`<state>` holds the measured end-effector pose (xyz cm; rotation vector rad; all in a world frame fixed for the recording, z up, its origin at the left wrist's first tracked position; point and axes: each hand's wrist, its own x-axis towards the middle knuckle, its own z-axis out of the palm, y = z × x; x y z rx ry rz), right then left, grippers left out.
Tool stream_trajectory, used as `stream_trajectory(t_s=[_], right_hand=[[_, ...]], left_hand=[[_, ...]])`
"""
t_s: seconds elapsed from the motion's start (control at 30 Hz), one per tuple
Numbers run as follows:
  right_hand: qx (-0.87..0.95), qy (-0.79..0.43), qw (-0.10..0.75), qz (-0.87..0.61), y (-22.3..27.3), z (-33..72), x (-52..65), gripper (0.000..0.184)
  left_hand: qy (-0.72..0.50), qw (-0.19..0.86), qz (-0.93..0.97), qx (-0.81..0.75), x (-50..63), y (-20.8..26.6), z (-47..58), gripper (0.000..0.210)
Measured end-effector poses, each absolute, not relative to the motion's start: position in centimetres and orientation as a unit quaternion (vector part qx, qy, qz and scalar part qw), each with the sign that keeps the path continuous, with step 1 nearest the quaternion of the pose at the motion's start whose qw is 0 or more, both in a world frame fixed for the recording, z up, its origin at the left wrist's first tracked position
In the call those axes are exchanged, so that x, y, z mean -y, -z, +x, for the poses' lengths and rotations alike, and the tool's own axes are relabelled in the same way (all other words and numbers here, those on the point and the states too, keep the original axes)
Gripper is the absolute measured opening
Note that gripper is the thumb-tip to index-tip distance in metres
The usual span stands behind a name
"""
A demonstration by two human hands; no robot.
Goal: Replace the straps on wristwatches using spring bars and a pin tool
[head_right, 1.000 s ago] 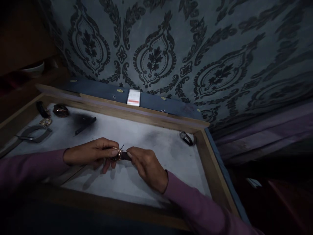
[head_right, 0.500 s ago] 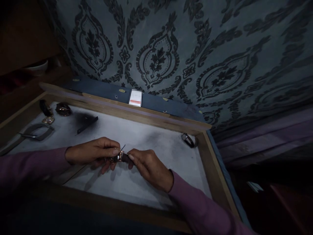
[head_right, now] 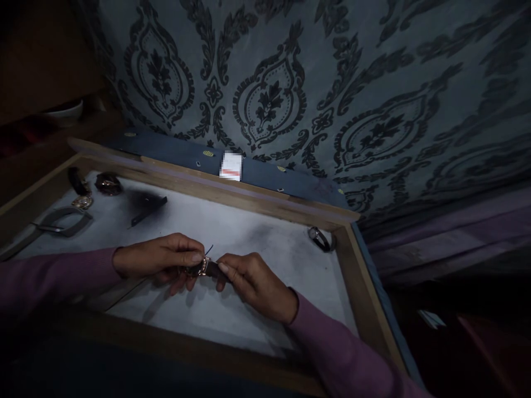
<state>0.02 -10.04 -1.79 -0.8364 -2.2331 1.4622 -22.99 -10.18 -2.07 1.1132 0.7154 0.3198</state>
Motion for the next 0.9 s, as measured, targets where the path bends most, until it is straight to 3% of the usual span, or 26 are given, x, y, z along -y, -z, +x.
stream_trajectory(t_s=[0.53, 0.9], right_hand=[[0.817, -0.479, 0.157, -0.280, 1.88, -0.12, 10.06, 0.038], [0.811, -0.493, 0.144, -0.279, 2.30, -0.19, 10.28, 0.037]], left_hand=[[-0.122, 0.773, 0.524, -0.337, 10.31, 2.34, -22.91, 0.037], [-0.108, 0.708, 0.606, -0.347, 10.63, 1.42, -23.20, 0.034]])
